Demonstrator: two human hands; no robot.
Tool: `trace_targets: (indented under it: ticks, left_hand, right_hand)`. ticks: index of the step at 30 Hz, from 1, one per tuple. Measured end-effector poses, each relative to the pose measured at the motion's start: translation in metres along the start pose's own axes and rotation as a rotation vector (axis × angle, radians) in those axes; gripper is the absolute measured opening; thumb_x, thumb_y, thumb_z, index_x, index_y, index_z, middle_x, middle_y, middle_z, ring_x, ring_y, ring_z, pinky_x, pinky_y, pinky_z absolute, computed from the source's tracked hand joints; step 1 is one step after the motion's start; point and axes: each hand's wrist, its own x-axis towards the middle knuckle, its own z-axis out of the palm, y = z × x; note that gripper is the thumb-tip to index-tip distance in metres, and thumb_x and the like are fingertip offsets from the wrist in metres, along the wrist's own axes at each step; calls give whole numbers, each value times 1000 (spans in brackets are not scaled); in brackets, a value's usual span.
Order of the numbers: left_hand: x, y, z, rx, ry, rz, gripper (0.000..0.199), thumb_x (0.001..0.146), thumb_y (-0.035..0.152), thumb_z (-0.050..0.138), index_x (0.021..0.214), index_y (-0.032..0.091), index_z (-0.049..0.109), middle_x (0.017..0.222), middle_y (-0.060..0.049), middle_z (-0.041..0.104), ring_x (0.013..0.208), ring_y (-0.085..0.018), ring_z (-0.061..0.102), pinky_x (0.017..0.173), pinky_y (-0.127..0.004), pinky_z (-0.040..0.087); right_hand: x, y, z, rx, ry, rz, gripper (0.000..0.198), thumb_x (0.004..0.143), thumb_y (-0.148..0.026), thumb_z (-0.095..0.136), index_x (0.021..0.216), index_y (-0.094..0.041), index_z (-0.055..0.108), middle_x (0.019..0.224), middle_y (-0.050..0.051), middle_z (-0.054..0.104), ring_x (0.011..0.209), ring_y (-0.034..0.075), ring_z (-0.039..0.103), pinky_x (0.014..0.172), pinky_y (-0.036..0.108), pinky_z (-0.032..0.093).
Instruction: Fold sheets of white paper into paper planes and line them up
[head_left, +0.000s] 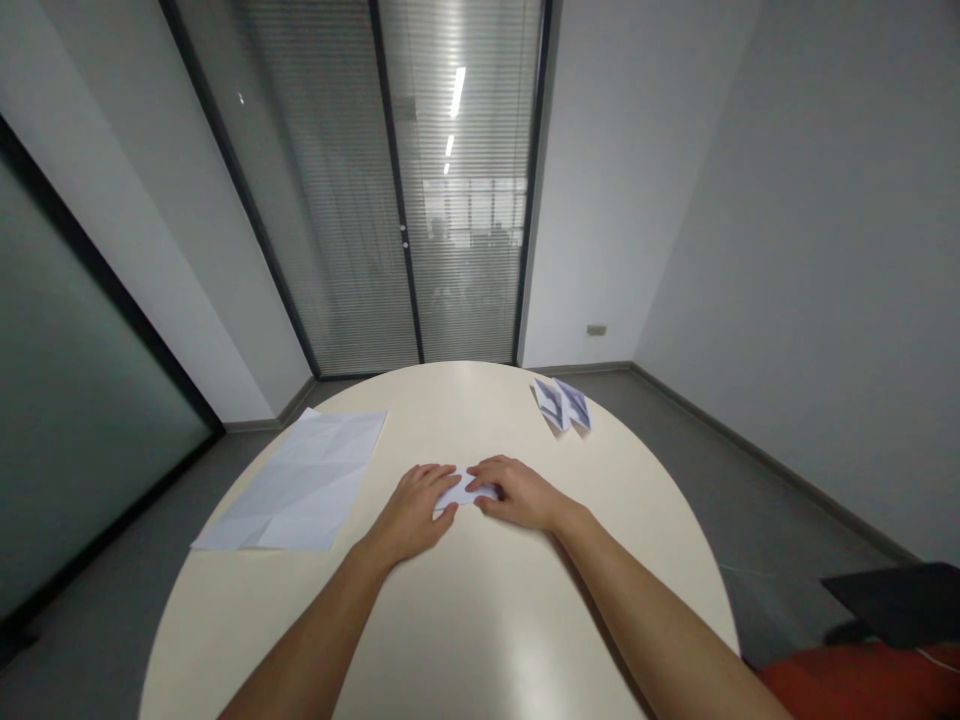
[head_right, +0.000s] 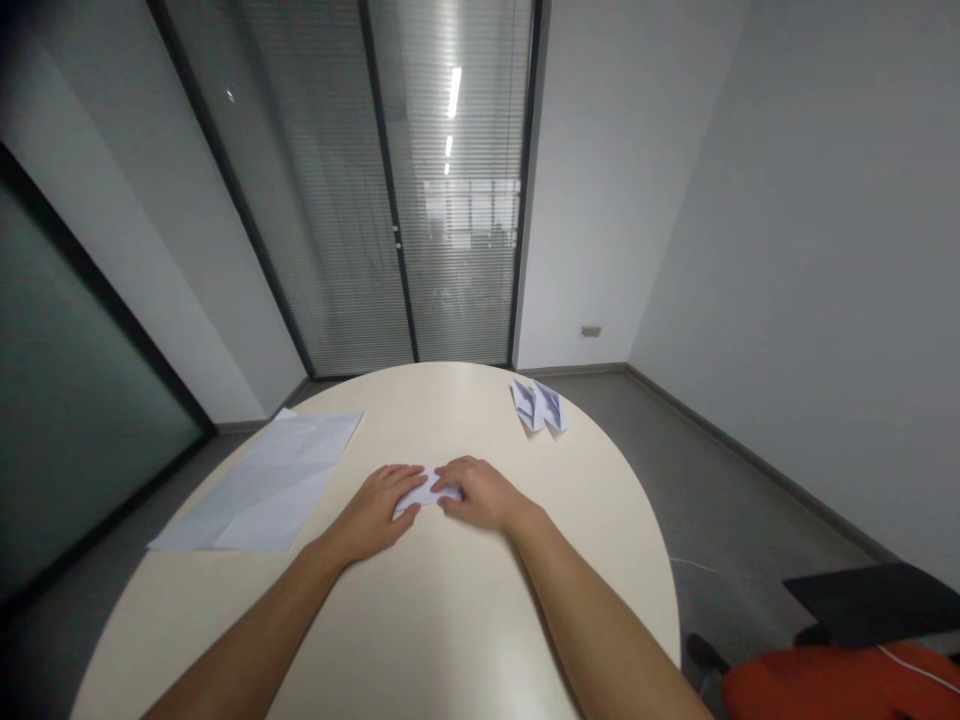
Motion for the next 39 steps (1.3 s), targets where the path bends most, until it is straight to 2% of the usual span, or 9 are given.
trace_targets:
  ticks: [12,22,29,35,39]
  left_hand:
    - [-4,-2,4,35,4,-33,42,92,24,59,134,23,62,147,-7,57,136,-29,48,116,-52,38]
    - [-2,1,2,40,22,-51,39,91,26,62,129,24,65,141,-6,62,130,-30,52,114,-52,40]
    - [-3,2,3,17,-4,-73,39,92,25,59,130,21,64,147,-9,57,140,-31,45,117,-54,37]
    - [-3,1,4,17,19,-59,37,91,26,61,127,22,65,144,-8,60,135,-30,49,117,-53,37]
    - [-2,2,2,20,14,-57,36,94,30,59,128,21,65,143,-9,59,135,-30,49,116,-53,38]
  right_hand:
    - [-1,-3,-3,13,10,3,25,89,-25,70,113,-24,77,116,10,70,111,24,63,98,39,49]
    - [-2,-1,-4,11,13,35,23,90,-27,69,111,-23,78,118,11,71,113,25,63,99,39,49]
    - [-1,-2,-3,14,11,32,22,92,-31,69,110,-23,78,117,11,72,111,24,64,97,37,50]
    - [-1,-2,-4,7,1,36,22,91,-30,70,110,-24,78,116,10,72,110,24,64,95,36,50]
    - [2,-7,-1,-30,45,83,16,90,-31,70,102,-23,78,109,8,72,107,24,63,93,35,49]
